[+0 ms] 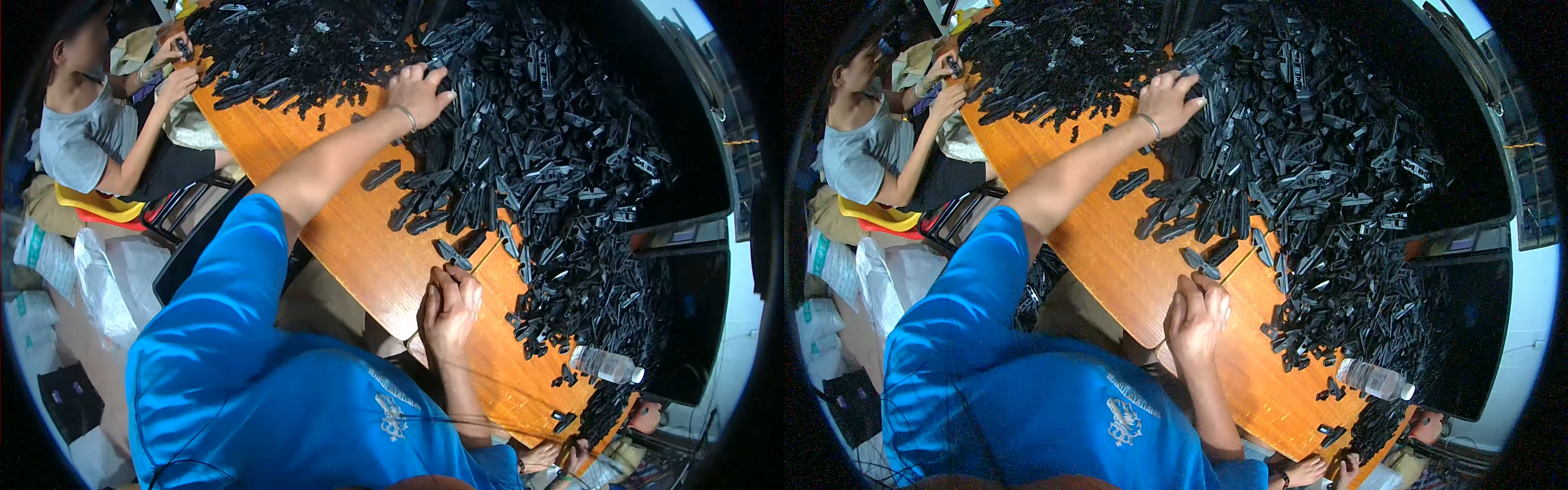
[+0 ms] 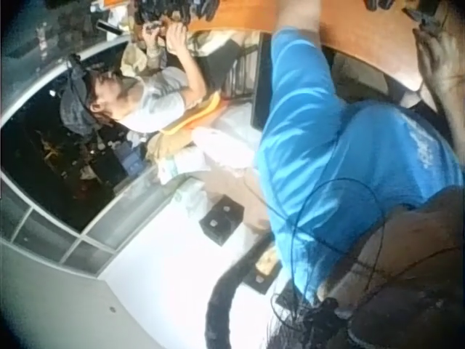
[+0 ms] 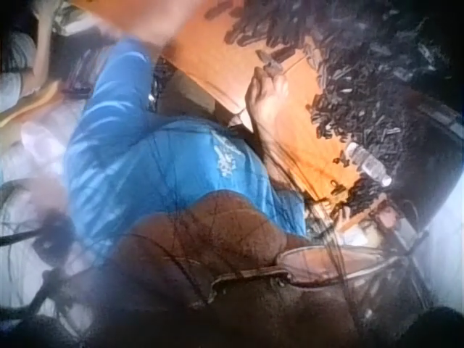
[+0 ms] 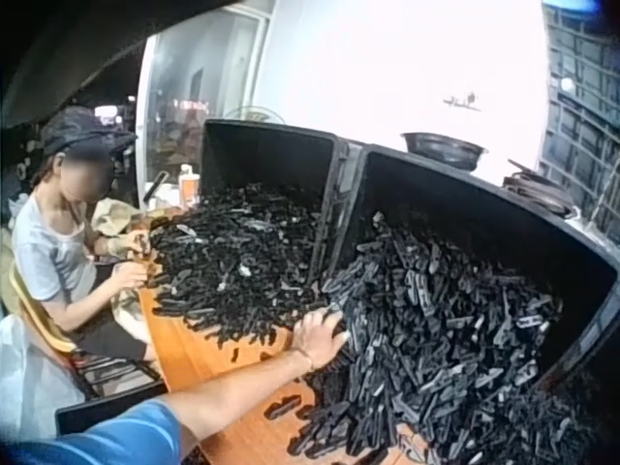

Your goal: The person assembles small black plastic components by taking pieces from the table and fitting them together by hand.

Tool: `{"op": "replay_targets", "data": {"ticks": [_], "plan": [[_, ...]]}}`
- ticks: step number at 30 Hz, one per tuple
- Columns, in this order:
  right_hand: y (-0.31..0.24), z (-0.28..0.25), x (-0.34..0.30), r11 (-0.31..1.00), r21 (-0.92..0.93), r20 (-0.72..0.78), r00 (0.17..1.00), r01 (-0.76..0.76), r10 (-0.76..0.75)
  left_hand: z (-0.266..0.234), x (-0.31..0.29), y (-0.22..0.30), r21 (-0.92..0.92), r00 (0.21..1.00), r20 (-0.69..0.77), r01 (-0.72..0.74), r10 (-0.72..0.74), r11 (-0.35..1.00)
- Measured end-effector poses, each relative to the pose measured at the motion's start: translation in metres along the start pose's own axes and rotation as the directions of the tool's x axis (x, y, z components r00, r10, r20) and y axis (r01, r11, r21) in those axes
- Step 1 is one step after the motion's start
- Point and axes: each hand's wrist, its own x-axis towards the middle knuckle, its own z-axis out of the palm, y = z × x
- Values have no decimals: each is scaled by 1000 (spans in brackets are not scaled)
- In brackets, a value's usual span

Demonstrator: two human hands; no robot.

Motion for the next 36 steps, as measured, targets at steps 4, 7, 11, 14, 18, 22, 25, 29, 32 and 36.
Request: {"op": "replay_targets", "data": {"ticks": [4,7,11,14,18,22,25,29,32,36], "plan": [[0,2,0,1000,13,-13,1000,2,-2,-6,-29,20,-25,998,12,-55,55,998],[3,3,-1,1000,3,14,1000,0,0,-19,-47,30,-77,992,94,-75,82,994],[1,1,-1,1000,-6,24,1000,-9,9,-25,-78,34,-103,971,116,-200,211,974],[2,2,-2,1000,-8,24,1000,-6,6,-37,-76,22,-226,955,92,-257,283,940],[-3,0,-1,1000,-12,14,1000,-6,6,-50,-27,-1,-136,948,-223,-261,228,956],[-2,2,1,1000,1,-8,1000,11,-11,-17,19,-13,-17,940,-316,-137,124,990],[-2,5,0,1000,1,-5,1000,14,-14,-9,30,-8,23,1000,14,23,-23,999],[-2,7,0,1000,-16,-11,1000,9,-9,-5,11,17,-98,995,79,70,-63,993],[-4,8,1,999,-32,-3,1000,3,-3,-9,-9,27,-171,991,132,39,-16,984],[-6,7,0,998,-63,8,1000,8,-7,-19,-41,28,-224,974,168,-112,152,968]]}}
